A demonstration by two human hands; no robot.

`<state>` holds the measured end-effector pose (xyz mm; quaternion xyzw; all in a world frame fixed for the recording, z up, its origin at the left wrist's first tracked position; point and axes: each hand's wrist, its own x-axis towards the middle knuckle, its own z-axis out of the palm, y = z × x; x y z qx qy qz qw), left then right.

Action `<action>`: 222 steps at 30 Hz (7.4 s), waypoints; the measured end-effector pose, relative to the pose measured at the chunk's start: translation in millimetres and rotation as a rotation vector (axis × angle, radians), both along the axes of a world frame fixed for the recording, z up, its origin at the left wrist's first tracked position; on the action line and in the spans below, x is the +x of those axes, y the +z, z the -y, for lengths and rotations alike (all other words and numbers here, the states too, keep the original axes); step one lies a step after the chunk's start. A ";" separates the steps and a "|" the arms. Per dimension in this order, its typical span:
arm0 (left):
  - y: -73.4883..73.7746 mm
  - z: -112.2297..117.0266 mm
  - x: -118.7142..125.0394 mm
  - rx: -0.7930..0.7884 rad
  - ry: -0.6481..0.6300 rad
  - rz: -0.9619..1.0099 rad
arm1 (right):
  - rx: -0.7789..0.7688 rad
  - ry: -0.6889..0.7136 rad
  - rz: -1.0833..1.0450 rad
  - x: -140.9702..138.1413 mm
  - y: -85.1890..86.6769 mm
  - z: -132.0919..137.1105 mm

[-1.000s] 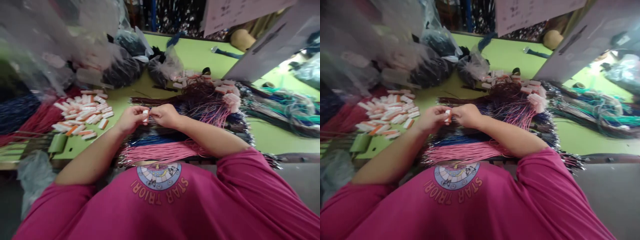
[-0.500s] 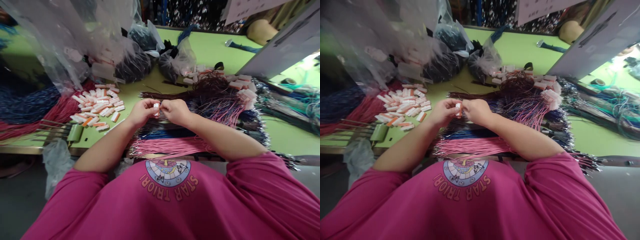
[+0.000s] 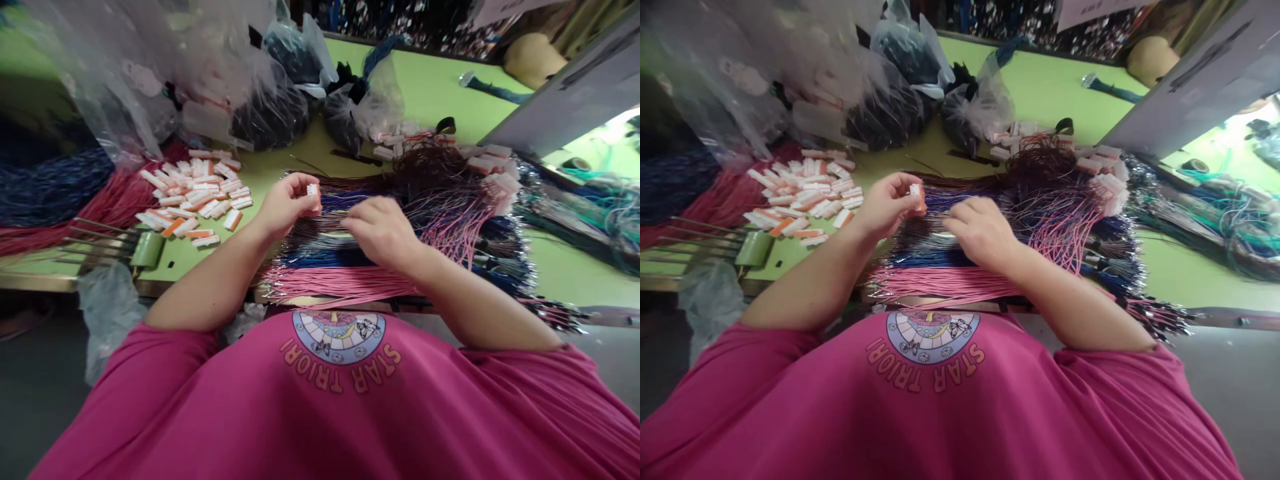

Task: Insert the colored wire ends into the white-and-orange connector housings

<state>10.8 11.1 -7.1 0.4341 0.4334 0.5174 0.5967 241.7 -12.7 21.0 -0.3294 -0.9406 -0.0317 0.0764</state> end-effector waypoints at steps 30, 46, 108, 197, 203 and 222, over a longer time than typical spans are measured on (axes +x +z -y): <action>-2.4 -2.6 -7.7 -0.020 -0.086 -0.094 | -0.376 -0.239 0.050 -5.9 -20.8 -8.9; -1.9 -0.6 -8.8 -0.025 -0.136 -0.135 | -0.589 -0.288 0.069 5.5 -4.8 -14.4; -1.8 11.1 -2.5 -0.108 -0.337 0.133 | -0.306 -0.362 -0.093 -23.6 11.3 8.6; -3.6 8.1 -5.5 -0.029 -0.319 0.053 | -0.309 -0.355 -0.387 -29.9 -1.9 11.3; -5.1 9.5 -3.5 0.131 -0.275 -0.094 | -0.505 -0.365 -0.411 -29.1 6.1 -0.4; -0.3 10.5 -7.4 0.124 -0.267 -0.185 | -0.558 -0.388 -0.732 -40.2 -0.9 0.9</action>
